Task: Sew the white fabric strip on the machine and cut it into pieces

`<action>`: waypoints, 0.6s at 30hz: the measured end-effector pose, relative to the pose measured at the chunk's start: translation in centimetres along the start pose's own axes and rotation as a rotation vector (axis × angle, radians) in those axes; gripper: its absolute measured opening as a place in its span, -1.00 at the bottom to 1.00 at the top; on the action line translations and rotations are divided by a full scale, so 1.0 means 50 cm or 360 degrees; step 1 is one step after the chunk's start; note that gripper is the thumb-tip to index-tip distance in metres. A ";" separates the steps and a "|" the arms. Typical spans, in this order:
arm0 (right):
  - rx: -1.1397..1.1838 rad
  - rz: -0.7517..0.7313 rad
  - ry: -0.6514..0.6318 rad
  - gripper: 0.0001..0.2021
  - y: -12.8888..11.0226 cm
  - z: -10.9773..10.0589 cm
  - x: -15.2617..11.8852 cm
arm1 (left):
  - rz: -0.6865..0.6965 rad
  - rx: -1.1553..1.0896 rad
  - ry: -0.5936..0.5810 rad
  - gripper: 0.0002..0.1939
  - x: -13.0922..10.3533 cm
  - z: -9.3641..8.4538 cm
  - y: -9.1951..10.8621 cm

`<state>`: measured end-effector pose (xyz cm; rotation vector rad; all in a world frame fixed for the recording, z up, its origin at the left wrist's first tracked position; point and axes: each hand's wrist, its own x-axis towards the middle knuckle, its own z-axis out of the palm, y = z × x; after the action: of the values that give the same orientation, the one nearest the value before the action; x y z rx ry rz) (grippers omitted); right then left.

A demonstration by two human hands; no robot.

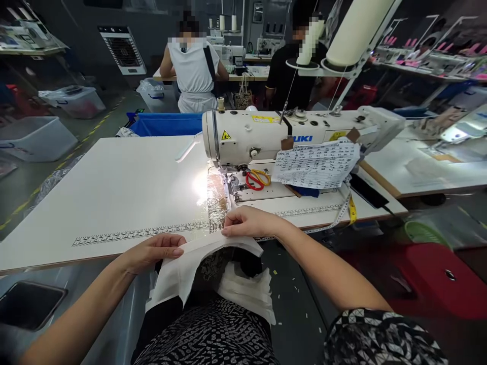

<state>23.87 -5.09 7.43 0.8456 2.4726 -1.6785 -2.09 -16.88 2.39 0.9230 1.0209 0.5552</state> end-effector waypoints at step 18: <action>-0.0269 0.0061 0.0389 -0.86 -0.044 0.000 0.001 | -0.0037 0.0071 0.0102 -0.60 -0.001 -0.019 0.027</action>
<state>22.83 -5.66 9.29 1.1285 2.6857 -1.4041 -2.92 -15.86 3.37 0.9365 1.1045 0.5473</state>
